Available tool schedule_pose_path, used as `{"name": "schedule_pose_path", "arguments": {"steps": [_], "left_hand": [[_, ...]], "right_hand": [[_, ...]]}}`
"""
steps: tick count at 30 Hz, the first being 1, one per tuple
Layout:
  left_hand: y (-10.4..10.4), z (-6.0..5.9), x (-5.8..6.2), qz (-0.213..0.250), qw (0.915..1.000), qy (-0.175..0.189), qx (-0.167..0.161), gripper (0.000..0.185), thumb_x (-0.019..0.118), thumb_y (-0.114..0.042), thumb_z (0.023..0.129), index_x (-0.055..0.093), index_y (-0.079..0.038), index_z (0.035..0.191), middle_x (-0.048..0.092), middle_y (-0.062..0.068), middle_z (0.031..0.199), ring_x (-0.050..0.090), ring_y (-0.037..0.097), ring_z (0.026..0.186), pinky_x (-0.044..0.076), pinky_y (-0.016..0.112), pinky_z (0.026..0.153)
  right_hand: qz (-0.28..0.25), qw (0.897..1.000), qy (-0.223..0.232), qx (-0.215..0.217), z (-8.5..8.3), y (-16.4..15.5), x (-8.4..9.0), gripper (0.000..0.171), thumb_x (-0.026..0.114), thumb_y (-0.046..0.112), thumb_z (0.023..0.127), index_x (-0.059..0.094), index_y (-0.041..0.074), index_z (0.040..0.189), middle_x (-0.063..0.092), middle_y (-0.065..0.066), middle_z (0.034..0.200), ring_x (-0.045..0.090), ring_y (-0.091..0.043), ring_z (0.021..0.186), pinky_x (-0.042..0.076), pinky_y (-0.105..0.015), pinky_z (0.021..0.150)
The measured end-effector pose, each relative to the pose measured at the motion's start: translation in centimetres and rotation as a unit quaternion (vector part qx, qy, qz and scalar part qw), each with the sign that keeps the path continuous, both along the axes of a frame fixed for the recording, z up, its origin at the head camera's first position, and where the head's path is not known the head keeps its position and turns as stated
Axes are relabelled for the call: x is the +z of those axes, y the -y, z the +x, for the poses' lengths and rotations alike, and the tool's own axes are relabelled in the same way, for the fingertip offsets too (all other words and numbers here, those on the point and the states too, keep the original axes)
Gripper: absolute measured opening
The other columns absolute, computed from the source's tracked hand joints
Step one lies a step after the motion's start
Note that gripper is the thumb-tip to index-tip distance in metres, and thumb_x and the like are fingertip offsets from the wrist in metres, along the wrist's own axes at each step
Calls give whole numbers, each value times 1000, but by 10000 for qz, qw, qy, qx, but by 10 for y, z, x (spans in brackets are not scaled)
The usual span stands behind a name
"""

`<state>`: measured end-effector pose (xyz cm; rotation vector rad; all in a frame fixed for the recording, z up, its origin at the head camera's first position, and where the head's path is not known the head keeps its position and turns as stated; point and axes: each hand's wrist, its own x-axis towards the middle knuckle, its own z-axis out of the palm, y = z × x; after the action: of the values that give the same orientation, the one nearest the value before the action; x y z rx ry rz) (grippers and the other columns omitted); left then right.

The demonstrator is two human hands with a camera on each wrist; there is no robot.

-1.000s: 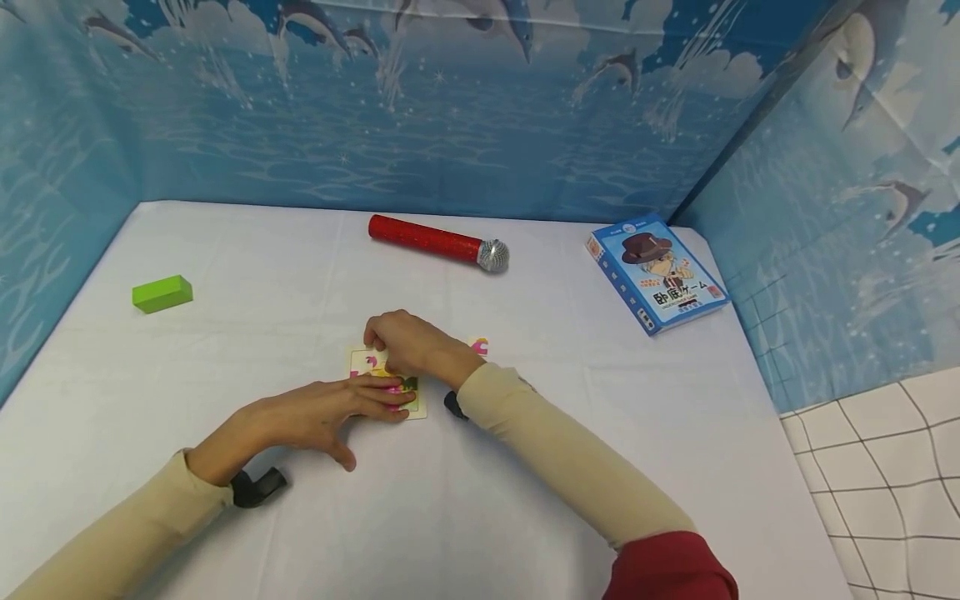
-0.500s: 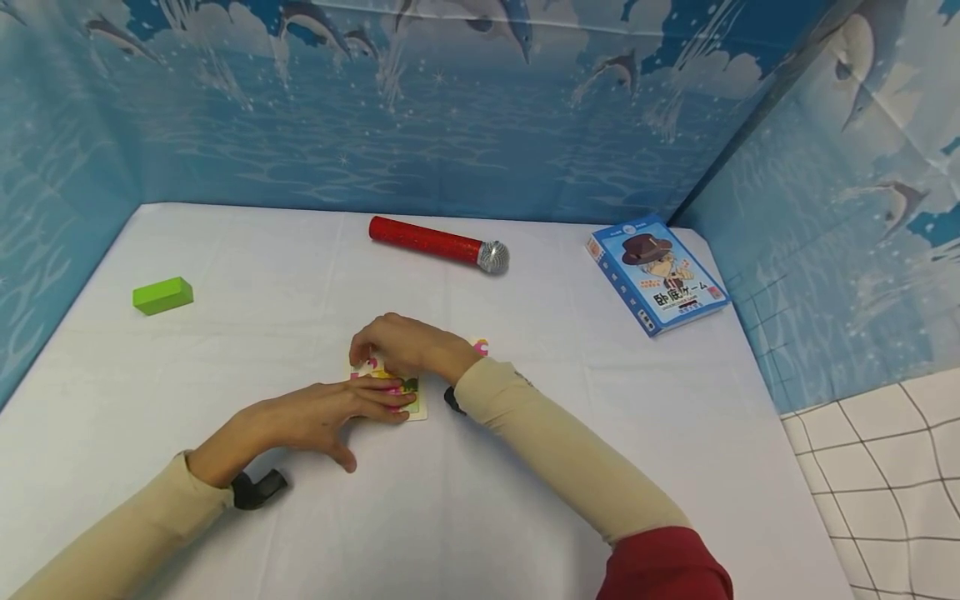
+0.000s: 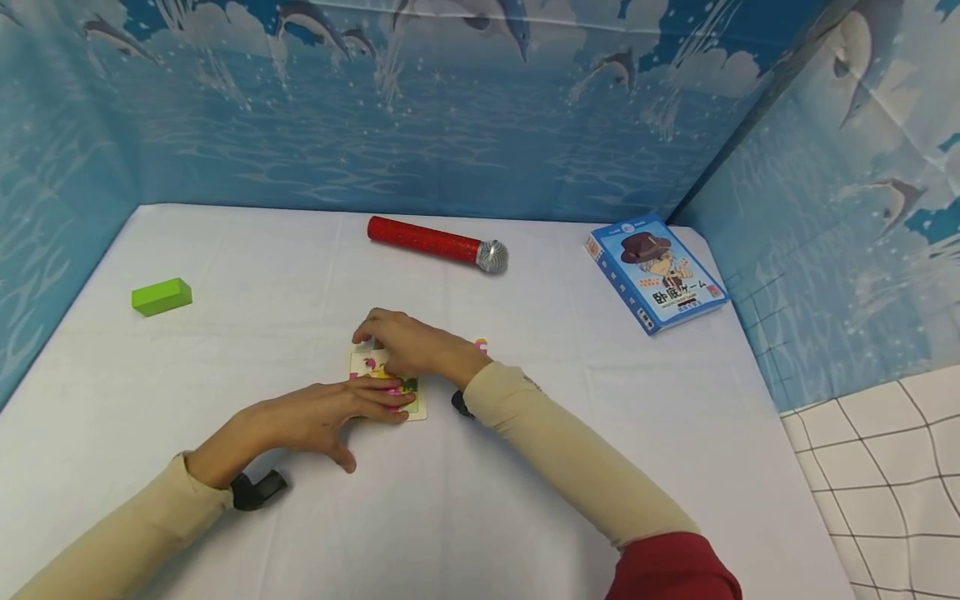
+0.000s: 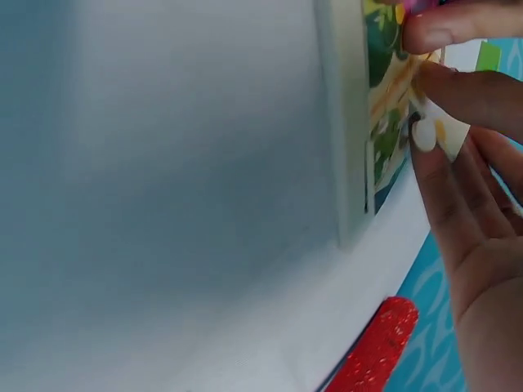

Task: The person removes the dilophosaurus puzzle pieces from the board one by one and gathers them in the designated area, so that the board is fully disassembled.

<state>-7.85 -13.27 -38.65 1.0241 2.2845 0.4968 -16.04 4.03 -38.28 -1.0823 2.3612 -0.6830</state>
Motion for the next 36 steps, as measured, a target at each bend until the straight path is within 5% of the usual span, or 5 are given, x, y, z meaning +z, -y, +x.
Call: {"name": "schedule_pose_path", "arguments": {"steps": [8, 20, 28, 36], "left_hand": [[-1, -2, 0, 41, 10000, 8, -81, 80, 82, -29, 61, 46, -32, 132, 25, -22, 145, 16, 7, 138, 33, 45, 102], [-2, -2, 1, 88, 9999, 4, -113, 80, 82, -28, 60, 47, -30, 131, 26, -20, 145, 16, 8, 138, 28, 44, 106], [-2, -2, -1, 13, 9999, 22, -138, 80, 82, -30, 61, 45, -32, 132, 24, -22, 145, 14, 8, 138, 29, 45, 106], [-2, -2, 0, 115, 9998, -23, -140, 80, 83, -29, 60, 47, -30, 131, 27, -21, 144, 14, 9, 138, 25, 45, 108]], "right_hand": [[88, 9978, -282, -593, -1, -15, 3, 23, 64, 9, 81, 67, 16, 103, 63, 6, 96, 54, -5, 83, 46, -17, 77], [-814, 9917, 393, -918, -6, -33, 6, 18, 66, 9, 80, 69, 13, 97, 68, 1, 94, 60, -7, 80, 49, -21, 72], [-884, 9832, 620, -1473, -8, -89, 3, 15, 68, 15, 80, 72, 19, 93, 68, 7, 93, 60, -10, 76, 50, -27, 62], [-581, 9660, 976, -2321, -8, -155, 5, 16, 67, 16, 81, 72, 16, 96, 68, -2, 98, 58, -19, 83, 49, -30, 68]]}}
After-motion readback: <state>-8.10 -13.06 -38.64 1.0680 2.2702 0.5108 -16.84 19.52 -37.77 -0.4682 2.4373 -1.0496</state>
